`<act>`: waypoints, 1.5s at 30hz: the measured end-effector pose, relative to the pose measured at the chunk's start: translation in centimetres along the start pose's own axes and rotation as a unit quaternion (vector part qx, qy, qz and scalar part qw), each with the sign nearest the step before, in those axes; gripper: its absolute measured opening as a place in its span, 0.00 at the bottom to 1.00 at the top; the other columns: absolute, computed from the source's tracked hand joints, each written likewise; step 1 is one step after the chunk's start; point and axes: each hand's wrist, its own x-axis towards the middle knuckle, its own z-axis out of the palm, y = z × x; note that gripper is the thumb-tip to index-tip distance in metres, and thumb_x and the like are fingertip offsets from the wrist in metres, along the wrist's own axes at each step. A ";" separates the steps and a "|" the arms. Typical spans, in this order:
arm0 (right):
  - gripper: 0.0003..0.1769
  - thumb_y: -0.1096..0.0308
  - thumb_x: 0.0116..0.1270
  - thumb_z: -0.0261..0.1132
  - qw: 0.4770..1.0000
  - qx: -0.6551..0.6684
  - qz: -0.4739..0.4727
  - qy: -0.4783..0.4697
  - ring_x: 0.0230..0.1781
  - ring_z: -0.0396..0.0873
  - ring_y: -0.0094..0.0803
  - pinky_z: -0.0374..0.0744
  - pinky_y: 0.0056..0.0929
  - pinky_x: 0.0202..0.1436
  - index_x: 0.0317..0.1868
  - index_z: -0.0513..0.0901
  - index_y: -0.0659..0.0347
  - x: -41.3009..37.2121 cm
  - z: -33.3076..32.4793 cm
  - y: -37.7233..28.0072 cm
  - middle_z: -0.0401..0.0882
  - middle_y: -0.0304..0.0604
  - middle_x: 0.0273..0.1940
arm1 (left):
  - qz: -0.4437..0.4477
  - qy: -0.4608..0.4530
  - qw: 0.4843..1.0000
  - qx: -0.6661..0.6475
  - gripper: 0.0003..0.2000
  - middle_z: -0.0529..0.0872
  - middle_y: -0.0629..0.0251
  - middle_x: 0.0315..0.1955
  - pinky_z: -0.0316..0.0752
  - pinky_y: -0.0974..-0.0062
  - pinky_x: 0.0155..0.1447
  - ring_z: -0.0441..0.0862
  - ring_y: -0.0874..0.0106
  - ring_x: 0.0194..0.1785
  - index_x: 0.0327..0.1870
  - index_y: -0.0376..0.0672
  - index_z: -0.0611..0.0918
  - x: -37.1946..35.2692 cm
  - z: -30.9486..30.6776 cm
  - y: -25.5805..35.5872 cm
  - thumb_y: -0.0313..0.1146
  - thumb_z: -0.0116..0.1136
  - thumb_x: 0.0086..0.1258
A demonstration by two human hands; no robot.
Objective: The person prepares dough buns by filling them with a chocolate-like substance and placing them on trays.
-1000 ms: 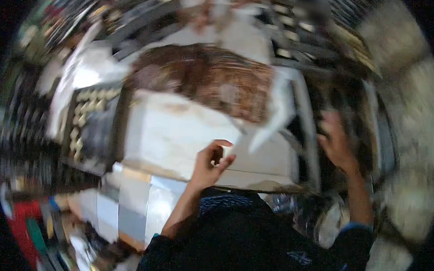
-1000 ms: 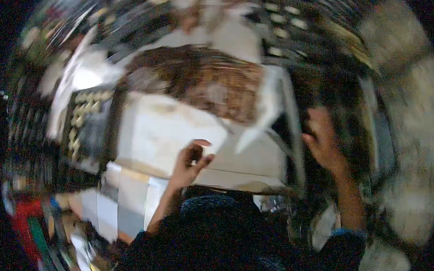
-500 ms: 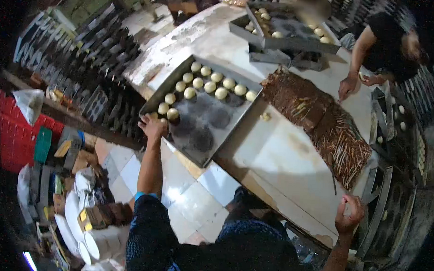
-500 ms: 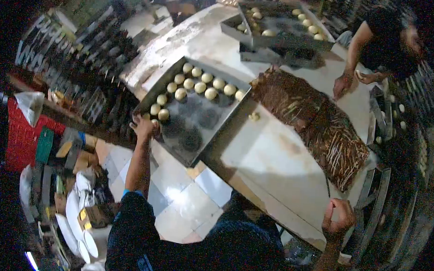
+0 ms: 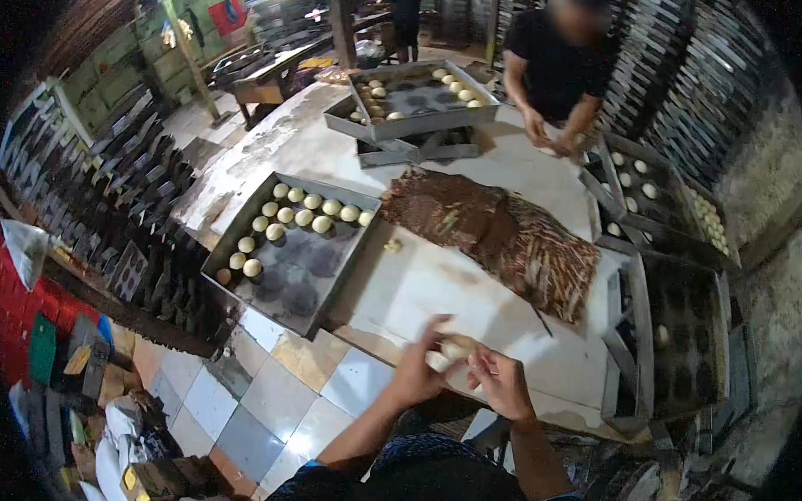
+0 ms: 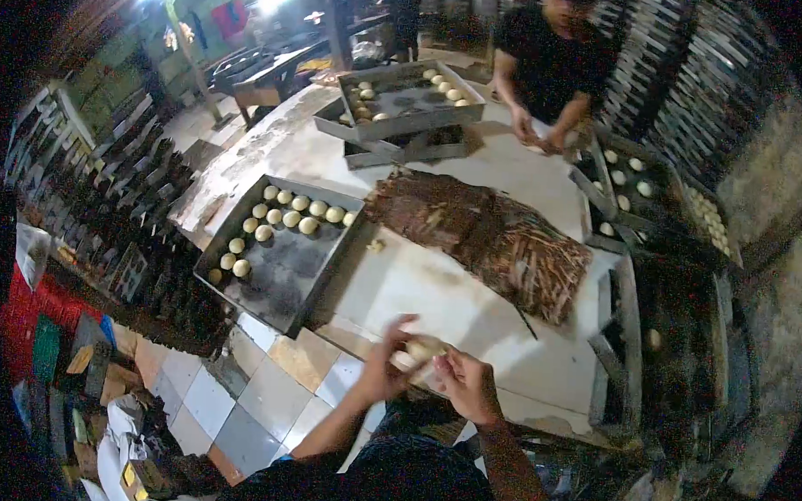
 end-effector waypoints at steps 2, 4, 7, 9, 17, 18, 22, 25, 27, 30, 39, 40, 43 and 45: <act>0.20 0.64 0.70 0.64 0.985 -0.003 -0.131 0.109 0.38 0.83 0.24 0.82 0.23 0.38 0.53 0.79 0.72 -3.5 -3.1 -0.9 0.82 0.45 0.43 | 0.085 -0.068 0.993 -0.036 0.45 0.78 0.52 0.55 0.75 0.66 0.59 0.80 0.63 0.53 0.76 0.42 0.53 -0.3 4.9 4.3 0.27 0.69 0.59; 0.19 0.65 0.67 0.67 0.969 0.003 -0.184 0.162 0.45 0.83 0.32 0.83 0.29 0.44 0.52 0.80 0.71 -6.9 -6.4 -2.3 0.81 0.49 0.47 | 0.074 -0.047 0.988 -0.128 0.39 0.78 0.53 0.51 0.75 0.70 0.57 0.79 0.64 0.53 0.73 0.39 0.61 -0.7 8.7 6.6 0.30 0.69 0.61; 0.24 0.64 0.63 0.68 0.878 -0.265 -0.377 0.131 0.57 0.79 0.47 0.76 0.39 0.59 0.55 0.79 0.71 -11.6 -9.5 -3.6 0.75 0.59 0.57 | -0.074 -0.120 0.959 -0.248 0.30 0.78 0.58 0.50 0.70 0.74 0.59 0.76 0.67 0.54 0.67 0.34 0.70 -1.6 12.9 7.8 0.29 0.66 0.64; 0.23 0.64 0.65 0.66 0.891 -0.173 -0.369 0.201 0.56 0.79 0.45 0.76 0.37 0.59 0.56 0.78 0.71 -13.2 -9.9 -2.7 0.76 0.58 0.57 | -0.066 -0.089 0.968 -0.225 0.25 0.78 0.58 0.49 0.70 0.75 0.58 0.76 0.68 0.52 0.64 0.33 0.73 -2.9 15.6 10.5 0.29 0.64 0.65; 0.13 0.63 0.73 0.56 0.870 0.009 -0.346 0.350 0.28 0.79 0.28 0.75 0.24 0.32 0.43 0.80 0.65 -12.0 -10.7 4.1 0.80 0.41 0.32 | 0.131 -0.135 0.973 -0.131 0.27 0.68 0.39 0.63 0.73 0.63 0.58 0.76 0.51 0.59 0.64 0.29 0.66 -4.2 20.5 10.5 0.42 0.50 0.74; 0.13 0.64 0.74 0.54 0.902 0.032 -0.288 0.320 0.30 0.78 0.29 0.75 0.25 0.33 0.43 0.81 0.64 -11.1 -10.7 4.8 0.80 0.41 0.34 | -0.016 -0.106 0.986 -0.131 0.23 0.76 0.38 0.55 0.74 0.65 0.57 0.79 0.52 0.54 0.58 0.27 0.73 -4.2 19.7 12.8 0.41 0.50 0.75; 0.17 0.61 0.76 0.48 0.893 -0.217 -0.293 0.263 0.42 0.73 0.37 0.72 0.34 0.44 0.44 0.81 0.61 -5.4 -11.7 3.0 0.73 0.47 0.41 | -0.092 -0.067 0.993 -0.040 0.18 0.84 0.47 0.43 0.75 0.70 0.55 0.83 0.61 0.47 0.54 0.29 0.78 -2.4 17.5 10.5 0.38 0.50 0.76; 0.18 0.59 0.75 0.47 0.913 -0.164 -0.257 0.271 0.45 0.72 0.42 0.71 0.36 0.49 0.45 0.80 0.62 -2.4 -9.5 2.5 0.69 0.49 0.41 | -0.271 0.020 0.873 -0.404 0.14 0.83 0.64 0.46 0.76 0.71 0.57 0.80 0.72 0.51 0.54 0.36 0.79 -1.0 15.2 4.6 0.37 0.51 0.77; 0.18 0.59 0.74 0.49 0.952 -0.061 -0.203 0.219 0.38 0.75 0.42 0.74 0.36 0.45 0.46 0.79 0.63 -0.8 -7.1 2.2 0.73 0.50 0.40 | -0.357 -0.018 0.860 -0.364 0.15 0.83 0.64 0.46 0.77 0.71 0.57 0.80 0.72 0.51 0.53 0.35 0.79 -0.1 13.7 3.1 0.38 0.51 0.77; 0.14 0.68 0.72 0.50 0.934 -0.098 -0.297 0.172 0.35 0.78 0.36 0.76 0.32 0.43 0.46 0.80 0.66 4.4 -7.5 4.9 0.79 0.51 0.38 | -0.411 -0.021 0.738 -0.535 0.16 0.83 0.60 0.48 0.78 0.69 0.59 0.80 0.68 0.55 0.52 0.33 0.78 1.6 10.2 -2.6 0.38 0.52 0.76; 0.26 0.81 0.63 0.51 0.720 -0.670 -0.045 0.173 0.49 0.77 0.58 0.76 0.49 0.51 0.64 0.66 0.75 13.7 -14.9 16.4 0.72 0.67 0.54 | -0.334 -0.063 0.800 -0.495 0.22 0.75 0.52 0.62 0.66 0.67 0.70 0.72 0.64 0.66 0.64 0.29 0.71 10.2 -0.2 -7.5 0.38 0.46 0.77; 0.26 0.81 0.63 0.51 0.716 -0.675 -0.036 0.173 0.49 0.77 0.58 0.76 0.49 0.51 0.64 0.66 0.75 13.6 -15.1 16.0 0.72 0.67 0.54 | -0.315 -0.071 0.799 -0.507 0.24 0.74 0.52 0.63 0.66 0.67 0.69 0.72 0.64 0.66 0.66 0.30 0.68 11.1 -0.6 -8.5 0.39 0.46 0.77; 0.24 0.79 0.64 0.52 0.777 -0.609 -0.032 0.157 0.44 0.79 0.54 0.78 0.48 0.45 0.61 0.72 0.70 13.8 -14.2 11.1 0.75 0.61 0.46 | -0.326 -0.051 0.818 -0.471 0.30 0.74 0.46 0.62 0.63 0.62 0.71 0.71 0.59 0.67 0.67 0.31 0.67 13.8 -1.7 -10.2 0.45 0.51 0.73; 0.22 0.79 0.64 0.53 0.817 -0.559 -0.034 0.139 0.40 0.80 0.52 0.79 0.48 0.40 0.59 0.76 0.67 15.2 -13.6 9.2 0.77 0.58 0.40 | -0.313 -0.045 0.823 -0.471 0.32 0.74 0.45 0.62 0.64 0.61 0.70 0.71 0.59 0.67 0.69 0.30 0.65 15.1 -2.1 -11.6 0.46 0.51 0.72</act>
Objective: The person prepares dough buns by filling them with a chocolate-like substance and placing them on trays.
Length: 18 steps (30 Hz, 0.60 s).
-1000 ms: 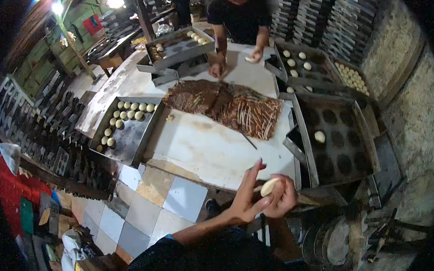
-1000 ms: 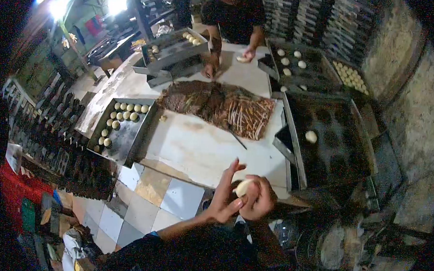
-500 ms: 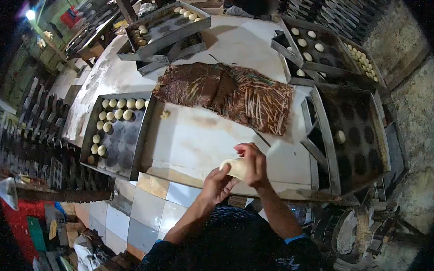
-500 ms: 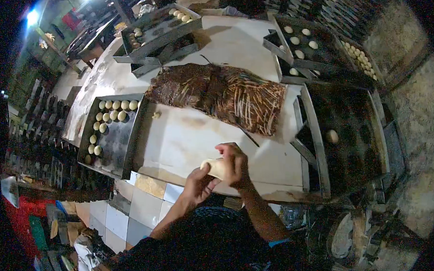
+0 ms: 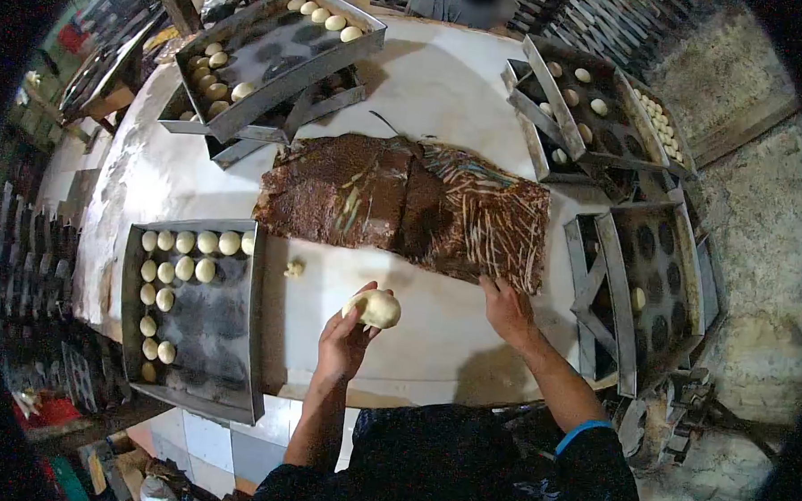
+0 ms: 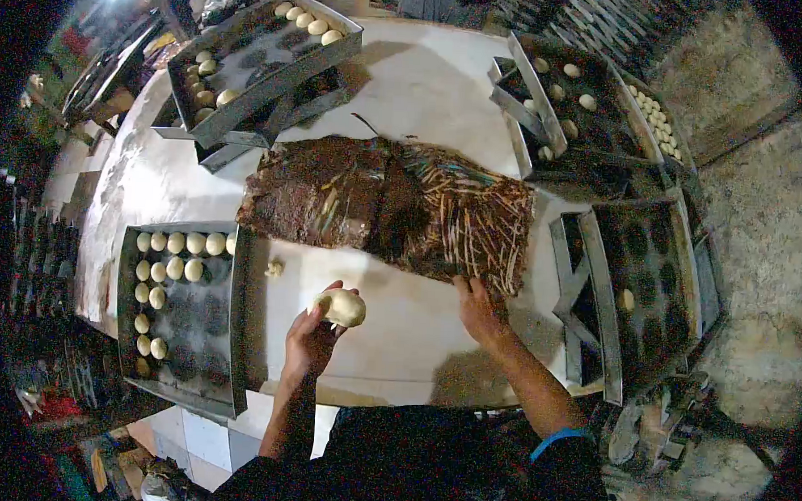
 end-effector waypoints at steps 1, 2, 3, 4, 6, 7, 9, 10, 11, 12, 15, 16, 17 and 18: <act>0.22 0.79 0.64 0.53 1.000 0.000 0.002 -0.007 0.40 0.80 0.52 0.79 0.48 0.40 0.59 0.76 0.67 1.5 0.3 -0.1 0.77 0.58 0.40 | -0.005 0.003 1.000 -0.003 0.32 0.74 0.45 0.62 0.64 0.61 0.70 0.71 0.59 0.67 0.69 0.30 0.65 0.9 -0.3 0.1 0.46 0.51 0.72; 0.22 0.78 0.63 0.54 0.999 0.003 -0.002 0.036 0.38 0.81 0.51 0.79 0.47 0.39 0.58 0.78 0.64 3.6 0.7 -0.1 0.77 0.56 0.37 | 0.002 -0.004 1.000 -0.027 0.33 0.74 0.45 0.62 0.65 0.62 0.69 0.71 0.59 0.67 0.69 0.31 0.64 1.7 -0.4 0.1 0.47 0.51 0.71; 0.21 0.78 0.62 0.55 0.997 0.005 -0.006 0.077 0.36 0.81 0.50 0.80 0.47 0.37 0.56 0.80 0.62 5.5 1.0 0.0 0.78 0.54 0.34 | 0.009 -0.011 0.999 -0.050 0.33 0.74 0.45 0.62 0.65 0.62 0.69 0.71 0.59 0.66 0.70 0.31 0.63 2.4 -0.6 0.0 0.47 0.51 0.71; 0.21 0.78 0.62 0.55 0.998 0.007 -0.002 0.069 0.36 0.81 0.50 0.80 0.47 0.37 0.56 0.80 0.62 7.7 1.4 0.1 0.78 0.54 0.34 | 0.002 -0.006 0.999 -0.052 0.33 0.74 0.45 0.62 0.65 0.62 0.69 0.71 0.59 0.66 0.70 0.31 0.63 2.9 -0.7 -0.2 0.47 0.51 0.71; 0.22 0.78 0.60 0.57 0.995 0.033 -0.019 0.094 0.35 0.80 0.50 0.79 0.44 0.34 0.56 0.80 0.61 11.7 2.0 0.6 0.77 0.53 0.32 | 0.002 -0.009 0.996 -0.084 0.34 0.74 0.45 0.62 0.67 0.63 0.67 0.72 0.60 0.66 0.69 0.30 0.64 4.0 -1.0 -0.4 0.48 0.52 0.70; 0.22 0.78 0.60 0.57 0.995 0.035 -0.015 0.090 0.35 0.80 0.50 0.79 0.44 0.34 0.56 0.80 0.61 12.4 2.6 1.2 0.77 0.53 0.32 | -0.004 -0.007 0.996 -0.084 0.34 0.74 0.45 0.62 0.67 0.63 0.67 0.72 0.60 0.66 0.69 0.30 0.64 4.4 -1.0 -0.2 0.48 0.52 0.70; 0.22 0.77 0.59 0.60 0.999 -0.028 -0.041 0.022 0.33 0.80 0.49 0.78 0.41 0.33 0.56 0.80 0.60 13.2 3.4 2.3 0.77 0.53 0.33 | -0.003 0.018 0.997 -0.074 0.31 0.75 0.45 0.60 0.66 0.63 0.69 0.74 0.61 0.64 0.67 0.28 0.66 4.8 -0.8 0.5 0.44 0.54 0.72; 0.22 0.77 0.59 0.60 0.999 -0.027 -0.039 0.018 0.33 0.80 0.49 0.78 0.41 0.33 0.56 0.80 0.60 13.4 3.2 2.8 0.77 0.53 0.33 | -0.007 0.020 0.997 -0.074 0.31 0.75 0.45 0.60 0.66 0.63 0.69 0.74 0.61 0.64 0.67 0.28 0.66 5.1 -0.8 0.7 0.44 0.54 0.72; 0.20 0.75 0.60 0.61 0.996 0.011 -0.089 0.001 0.31 0.80 0.48 0.78 0.40 0.33 0.55 0.81 0.60 13.2 2.6 3.6 0.79 0.53 0.33 | 0.007 0.048 0.998 -0.035 0.28 0.75 0.46 0.60 0.66 0.63 0.69 0.74 0.62 0.64 0.67 0.29 0.66 5.3 -0.8 0.8 0.41 0.53 0.73; 0.19 0.73 0.61 0.63 0.989 0.048 -0.138 -0.016 0.29 0.80 0.46 0.78 0.38 0.32 0.54 0.81 0.60 13.1 1.8 4.1 0.80 0.53 0.33 | 0.020 0.074 0.997 0.004 0.26 0.76 0.48 0.60 0.67 0.64 0.68 0.74 0.63 0.63 0.67 0.30 0.67 5.5 -0.8 0.8 0.39 0.52 0.74; 0.12 0.71 0.68 0.59 0.949 0.226 -0.006 -0.219 0.36 0.82 0.43 0.80 0.36 0.44 0.47 0.83 0.66 12.8 -2.8 4.2 0.82 0.49 0.30 | 0.022 0.094 0.995 -0.019 0.23 0.74 0.51 0.62 0.67 0.64 0.68 0.73 0.65 0.64 0.67 0.32 0.68 7.3 -1.4 -0.3 0.35 0.50 0.76; 0.12 0.66 0.68 0.63 0.915 0.337 0.020 -0.221 0.36 0.84 0.34 0.80 0.31 0.43 0.42 0.84 0.69 12.1 -2.1 4.5 0.86 0.52 0.35 | 0.024 0.122 0.992 -0.034 0.22 0.75 0.55 0.62 0.68 0.64 0.67 0.73 0.66 0.63 0.66 0.34 0.70 7.9 -1.0 -0.8 0.37 0.51 0.76; 0.12 0.66 0.68 0.63 0.915 0.338 0.024 -0.220 0.36 0.84 0.34 0.80 0.31 0.43 0.42 0.84 0.69 11.2 -1.6 4.7 0.86 0.52 0.35 | 0.020 0.121 0.992 -0.033 0.22 0.75 0.55 0.62 0.68 0.64 0.67 0.73 0.66 0.63 0.66 0.34 0.70 8.5 -0.6 -1.1 0.37 0.51 0.76; 0.13 0.66 0.68 0.63 0.879 0.408 0.087 -0.232 0.36 0.83 0.32 0.80 0.30 0.42 0.43 0.84 0.69 10.0 -1.2 4.7 0.86 0.51 0.37 | -0.015 0.133 0.990 -0.051 0.22 0.76 0.56 0.60 0.68 0.65 0.66 0.74 0.67 0.62 0.66 0.35 0.71 9.0 -0.1 -1.4 0.38 0.51 0.76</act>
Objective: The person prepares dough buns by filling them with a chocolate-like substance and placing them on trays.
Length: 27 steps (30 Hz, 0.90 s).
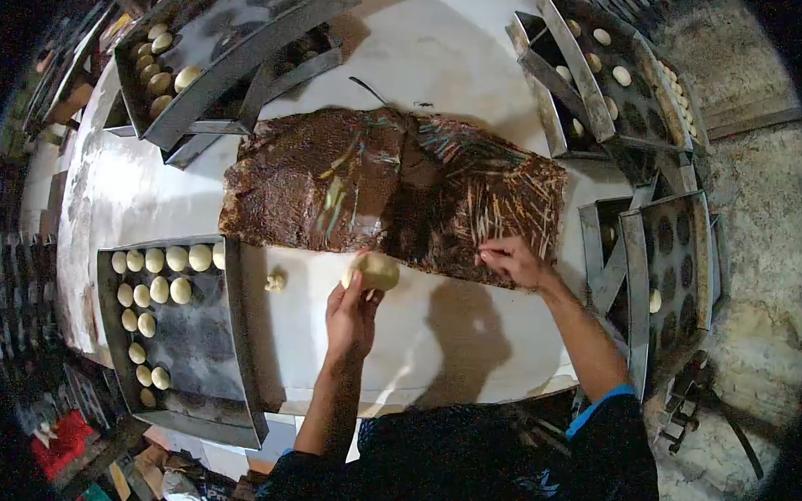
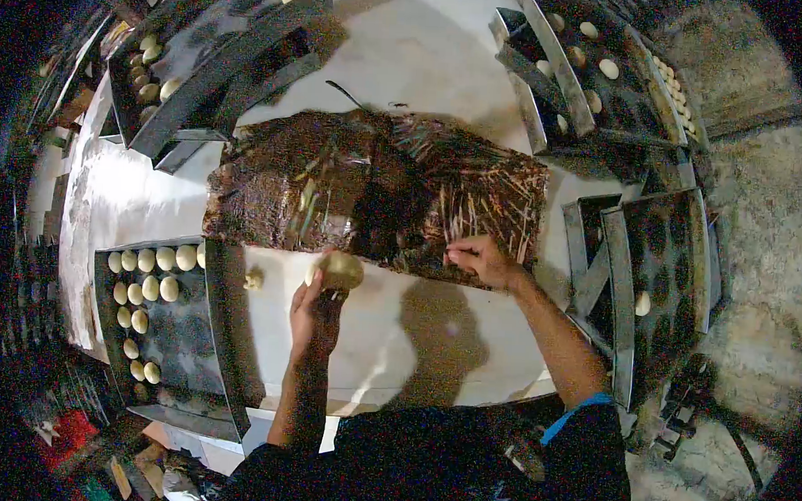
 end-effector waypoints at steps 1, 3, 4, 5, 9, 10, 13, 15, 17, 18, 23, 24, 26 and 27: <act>0.14 0.66 0.67 0.64 0.995 0.089 0.046 0.000 0.36 0.83 0.30 0.80 0.29 0.42 0.45 0.83 0.70 -1.0 0.8 0.3 0.86 0.51 0.38 | -0.036 0.015 0.999 -0.014 0.22 0.77 0.58 0.58 0.68 0.65 0.65 0.74 0.67 0.60 0.65 0.36 0.72 0.3 0.6 -0.4 0.38 0.51 0.76; 0.14 0.66 0.66 0.65 0.991 0.080 -0.027 0.099 0.33 0.82 0.32 0.79 0.27 0.41 0.45 0.84 0.69 -2.7 4.5 1.1 0.85 0.48 0.33 | -0.047 -0.080 0.995 -0.044 0.24 0.78 0.59 0.55 0.69 0.67 0.63 0.75 0.68 0.57 0.65 0.38 0.72 1.1 0.6 -2.5 0.44 0.51 0.75; 0.13 0.69 0.65 0.65 0.981 0.010 -0.114 0.155 0.34 0.82 0.35 0.79 0.27 0.41 0.46 0.83 0.69 -3.3 5.9 1.1 0.85 0.49 0.35 | -0.080 -0.075 0.992 -0.055 0.24 0.78 0.58 0.55 0.70 0.67 0.63 0.76 0.67 0.57 0.65 0.38 0.72 1.2 1.8 -2.8 0.44 0.51 0.75; 0.13 0.71 0.64 0.64 0.955 -0.060 -0.199 0.211 0.35 0.82 0.38 0.80 0.28 0.42 0.47 0.83 0.68 -3.7 6.7 0.3 0.85 0.50 0.36 | -0.113 -0.071 0.989 -0.065 0.23 0.78 0.57 0.55 0.70 0.66 0.63 0.76 0.66 0.57 0.64 0.37 0.72 1.4 2.9 -3.0 0.44 0.51 0.75; 0.21 0.82 0.57 0.59 0.913 -0.279 -0.126 0.271 0.42 0.81 0.48 0.81 0.36 0.45 0.52 0.82 0.62 -6.1 9.4 4.1 0.79 0.55 0.47 | -0.113 -0.089 0.989 -0.019 0.23 0.77 0.56 0.58 0.69 0.62 0.66 0.75 0.62 0.60 0.64 0.35 0.71 1.1 4.2 -3.9 0.43 0.46 0.76; 0.23 0.83 0.57 0.58 0.890 -0.292 -0.169 0.306 0.39 0.80 0.49 0.81 0.38 0.43 0.54 0.82 0.60 -6.4 9.3 4.2 0.78 0.55 0.44 | -0.098 -0.102 0.990 -0.021 0.23 0.76 0.55 0.59 0.69 0.63 0.67 0.75 0.62 0.61 0.63 0.34 0.71 1.1 3.8 -4.1 0.43 0.45 0.77; 0.22 0.82 0.59 0.59 0.934 -0.202 -0.062 0.289 0.42 0.79 0.49 0.80 0.40 0.46 0.54 0.81 0.60 -8.0 8.8 4.9 0.77 0.54 0.44 | -0.058 -0.102 0.992 -0.043 0.21 0.77 0.53 0.56 0.71 0.63 0.67 0.76 0.59 0.60 0.62 0.30 0.70 -0.9 3.4 -4.6 0.37 0.45 0.77; 0.20 0.81 0.60 0.61 0.955 -0.047 0.047 0.288 0.44 0.79 0.48 0.80 0.39 0.47 0.53 0.80 0.61 -8.5 8.6 5.2 0.77 0.54 0.45 | -0.036 -0.027 0.998 -0.046 0.20 0.76 0.52 0.57 0.70 0.63 0.67 0.75 0.59 0.61 0.62 0.30 0.70 -2.8 4.0 -4.5 0.37 0.44 0.78; 0.15 0.74 0.64 0.64 0.903 -0.154 -0.149 0.373 0.37 0.80 0.38 0.80 0.32 0.38 0.52 0.81 0.63 -8.8 8.8 4.4 0.76 0.48 0.42 | 0.018 -0.095 0.995 0.031 0.21 0.76 0.53 0.58 0.71 0.63 0.67 0.74 0.60 0.62 0.62 0.30 0.69 -4.8 5.0 -4.7 0.38 0.44 0.78; 0.13 0.69 0.67 0.65 0.845 -0.233 -0.245 0.415 0.35 0.81 0.32 0.80 0.28 0.35 0.50 0.82 0.64 -9.7 8.4 1.7 0.76 0.45 0.41 | 0.006 -0.092 0.996 0.010 0.20 0.76 0.55 0.57 0.71 0.66 0.66 0.75 0.62 0.60 0.62 0.32 0.71 -6.1 6.0 -4.9 0.39 0.45 0.78; 0.21 0.56 0.59 0.71 0.897 0.005 -0.265 0.354 0.39 0.81 0.44 0.79 0.39 0.42 0.39 0.81 0.69 -16.5 10.5 -8.3 0.72 0.50 0.48 | 0.245 -0.161 0.917 0.269 0.33 0.70 0.53 0.59 0.71 0.66 0.62 0.73 0.64 0.57 0.75 0.34 0.48 -12.2 9.6 -10.4 0.39 0.48 0.77; 0.20 0.58 0.59 0.70 0.895 -0.042 -0.261 0.358 0.37 0.81 0.45 0.80 0.39 0.41 0.40 0.80 0.70 -18.5 10.2 -9.7 0.71 0.51 0.48 | 0.306 -0.171 0.841 0.412 0.38 0.64 0.51 0.62 0.70 0.66 0.62 0.69 0.64 0.60 0.75 0.35 0.36 -13.0 9.6 -10.8 0.32 0.49 0.76; 0.16 0.67 0.62 0.66 0.861 -0.129 -0.286 0.400 0.33 0.81 0.46 0.81 0.39 0.36 0.43 0.77 0.72 -21.7 9.8 -10.7 0.71 0.54 0.47 | 0.346 -0.167 0.816 0.433 0.37 0.58 0.49 0.69 0.63 0.66 0.69 0.62 0.61 0.69 0.76 0.35 0.40 -16.6 11.2 -11.7 0.29 0.48 0.74; 0.11 0.71 0.63 0.64 0.838 -0.165 -0.304 0.422 0.35 0.81 0.45 0.81 0.38 0.39 0.42 0.78 0.71 -23.3 9.6 -10.4 0.73 0.52 0.46 | 0.356 -0.180 0.824 0.401 0.37 0.56 0.48 0.71 0.59 0.66 0.71 0.60 0.61 0.71 0.76 0.34 0.41 -17.7 11.4 -12.5 0.28 0.48 0.73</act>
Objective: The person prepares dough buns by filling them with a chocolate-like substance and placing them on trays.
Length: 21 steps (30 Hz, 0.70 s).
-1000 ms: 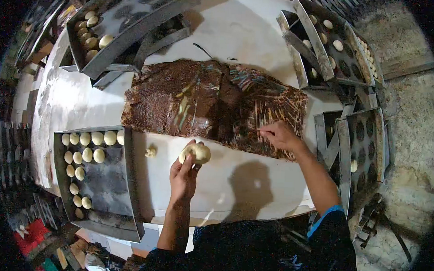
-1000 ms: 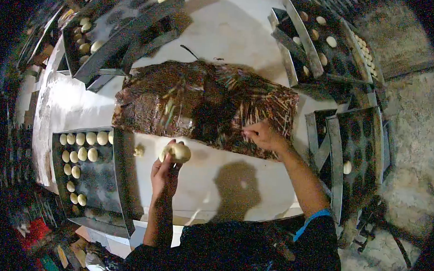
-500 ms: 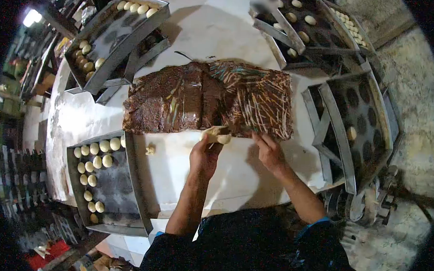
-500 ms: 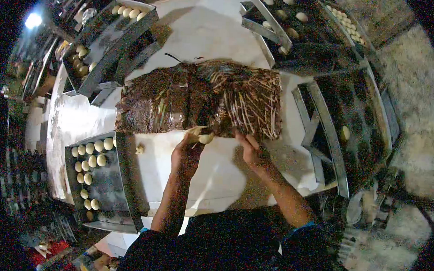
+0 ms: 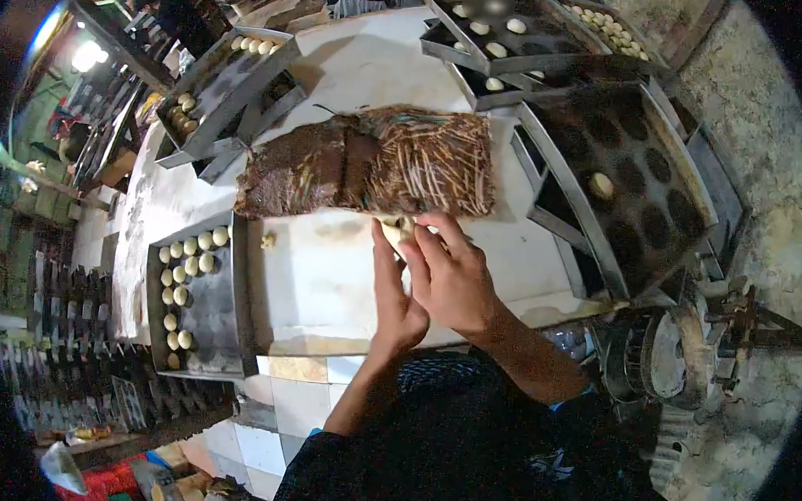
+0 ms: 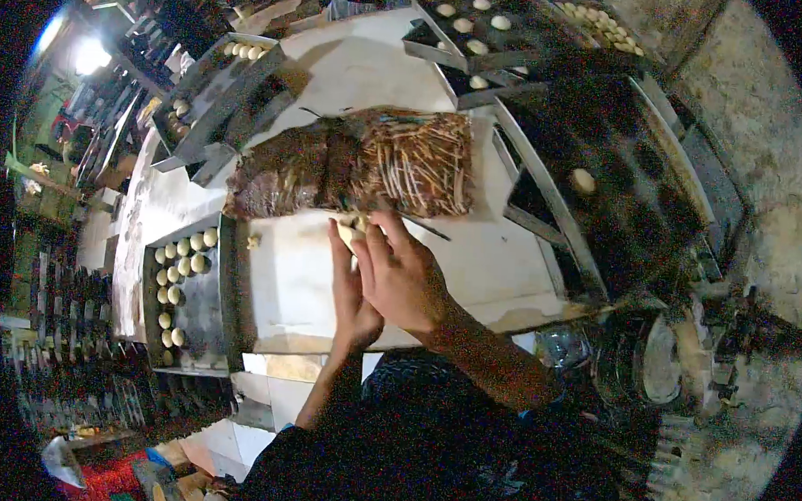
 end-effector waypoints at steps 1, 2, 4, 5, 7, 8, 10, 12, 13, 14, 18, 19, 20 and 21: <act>0.11 0.72 0.63 0.64 0.998 -0.009 -0.059 0.035 0.36 0.81 0.44 0.81 0.37 0.40 0.42 0.78 0.71 -0.4 -1.6 0.1 0.74 0.51 0.46 | -0.004 0.017 0.997 -0.073 0.36 0.55 0.47 0.72 0.54 0.66 0.73 0.58 0.59 0.73 0.76 0.33 0.43 -0.5 0.8 2.6 0.28 0.48 0.73; 0.10 0.73 0.62 0.64 0.990 -0.017 -0.119 0.067 0.38 0.81 0.43 0.81 0.37 0.41 0.42 0.78 0.71 -0.8 -3.1 0.2 0.75 0.50 0.45 | -0.061 0.059 0.984 -0.158 0.38 0.61 0.49 0.69 0.57 0.66 0.73 0.63 0.61 0.70 0.76 0.33 0.45 -1.1 1.6 5.3 0.33 0.54 0.72; 0.12 0.73 0.59 0.68 0.983 0.083 -0.164 -0.007 0.41 0.80 0.40 0.81 0.33 0.42 0.42 0.79 0.70 -1.8 -7.1 0.0 0.76 0.46 0.45 | -0.036 0.026 0.920 -0.390 0.42 0.66 0.50 0.67 0.60 0.66 0.71 0.67 0.63 0.67 0.75 0.33 0.49 -3.0 2.2 6.0 0.42 0.61 0.70; 0.13 0.72 0.59 0.69 0.981 0.121 -0.151 -0.032 0.39 0.80 0.39 0.80 0.32 0.40 0.42 0.81 0.69 -2.3 -8.7 0.0 0.77 0.46 0.44 | -0.035 0.030 0.928 -0.369 0.43 0.69 0.52 0.64 0.64 0.67 0.68 0.70 0.65 0.65 0.72 0.30 0.59 -3.7 2.5 6.4 0.50 0.65 0.65; 0.14 0.69 0.58 0.72 0.976 0.186 -0.061 -0.090 0.33 0.81 0.34 0.80 0.29 0.35 0.42 0.83 0.68 -2.9 -11.5 -0.3 0.79 0.45 0.39 | 0.011 0.064 0.962 -0.264 0.30 0.72 0.50 0.60 0.66 0.64 0.65 0.70 0.62 0.64 0.59 0.33 0.75 -5.6 3.3 7.0 0.49 0.64 0.65; 0.15 0.67 0.58 0.74 0.970 0.210 0.018 -0.125 0.30 0.81 0.30 0.80 0.27 0.33 0.42 0.84 0.68 -3.3 -12.6 -0.5 0.80 0.44 0.37 | 0.047 0.089 0.975 -0.199 0.26 0.73 0.48 0.59 0.67 0.62 0.64 0.70 0.61 0.64 0.54 0.34 0.79 -6.3 3.8 7.3 0.48 0.64 0.65; 0.18 0.65 0.58 0.75 0.887 0.401 0.131 -0.186 0.31 0.83 0.23 0.81 0.25 0.33 0.44 0.84 0.68 -4.6 -12.2 0.6 0.83 0.46 0.34 | 0.154 0.104 0.982 -0.030 0.22 0.76 0.45 0.55 0.72 0.61 0.58 0.75 0.57 0.59 0.51 0.37 0.81 -7.4 4.3 7.6 0.47 0.63 0.66; 0.19 0.66 0.56 0.75 0.906 0.389 0.100 -0.134 0.32 0.84 0.29 0.82 0.26 0.35 0.45 0.84 0.68 -5.6 -12.7 0.0 0.84 0.48 0.37 | 0.257 0.122 0.951 0.122 0.16 0.78 0.44 0.50 0.78 0.65 0.49 0.82 0.55 0.46 0.53 0.42 0.81 -7.5 4.7 7.7 0.38 0.63 0.67; 0.20 0.67 0.56 0.75 0.927 0.358 0.018 -0.114 0.34 0.84 0.29 0.83 0.25 0.35 0.46 0.83 0.69 -5.8 -12.5 -0.5 0.83 0.48 0.38 | 0.253 0.146 0.941 0.171 0.16 0.78 0.44 0.48 0.77 0.66 0.48 0.81 0.56 0.46 0.54 0.43 0.81 -8.1 4.8 7.6 0.36 0.63 0.66; 0.21 0.68 0.57 0.75 0.940 0.321 -0.065 -0.091 0.35 0.84 0.29 0.83 0.24 0.36 0.48 0.83 0.71 -5.5 -12.4 -1.3 0.82 0.48 0.38 | 0.249 0.168 0.929 0.218 0.17 0.78 0.45 0.47 0.77 0.67 0.48 0.80 0.58 0.46 0.56 0.45 0.81 -8.7 4.9 7.9 0.33 0.63 0.66; 0.21 0.68 0.51 0.78 0.976 0.127 -0.145 -0.099 0.37 0.83 0.32 0.82 0.28 0.38 0.44 0.84 0.68 -6.2 -11.4 -3.7 0.81 0.47 0.38 | 0.140 0.124 0.929 0.319 0.24 0.75 0.52 0.44 0.72 0.72 0.49 0.74 0.63 0.44 0.58 0.41 0.80 -9.3 3.3 10.6 0.32 0.67 0.58; 0.21 0.68 0.51 0.78 0.977 0.123 -0.146 -0.096 0.37 0.83 0.32 0.82 0.28 0.38 0.44 0.84 0.68 -5.9 -11.0 -4.1 0.81 0.47 0.38 | 0.145 0.107 0.926 0.332 0.25 0.72 0.57 0.45 0.68 0.72 0.52 0.71 0.66 0.46 0.56 0.37 0.79 -9.2 2.1 10.2 0.35 0.68 0.56; 0.20 0.67 0.51 0.78 0.972 0.142 -0.165 -0.084 0.36 0.83 0.32 0.82 0.28 0.37 0.43 0.84 0.68 -5.4 -10.5 -4.4 0.80 0.46 0.39 | 0.148 0.107 0.927 0.329 0.25 0.72 0.57 0.45 0.68 0.72 0.52 0.71 0.66 0.46 0.56 0.37 0.79 -9.1 1.5 10.2 0.35 0.68 0.56; 0.19 0.67 0.51 0.78 0.966 0.163 -0.184 -0.074 0.35 0.83 0.32 0.82 0.29 0.36 0.41 0.84 0.69 -4.9 -9.8 -4.9 0.79 0.46 0.40 | 0.091 0.114 0.982 0.123 0.25 0.71 0.58 0.47 0.67 0.71 0.53 0.70 0.67 0.48 0.54 0.36 0.79 -9.1 0.9 10.2 0.39 0.67 0.56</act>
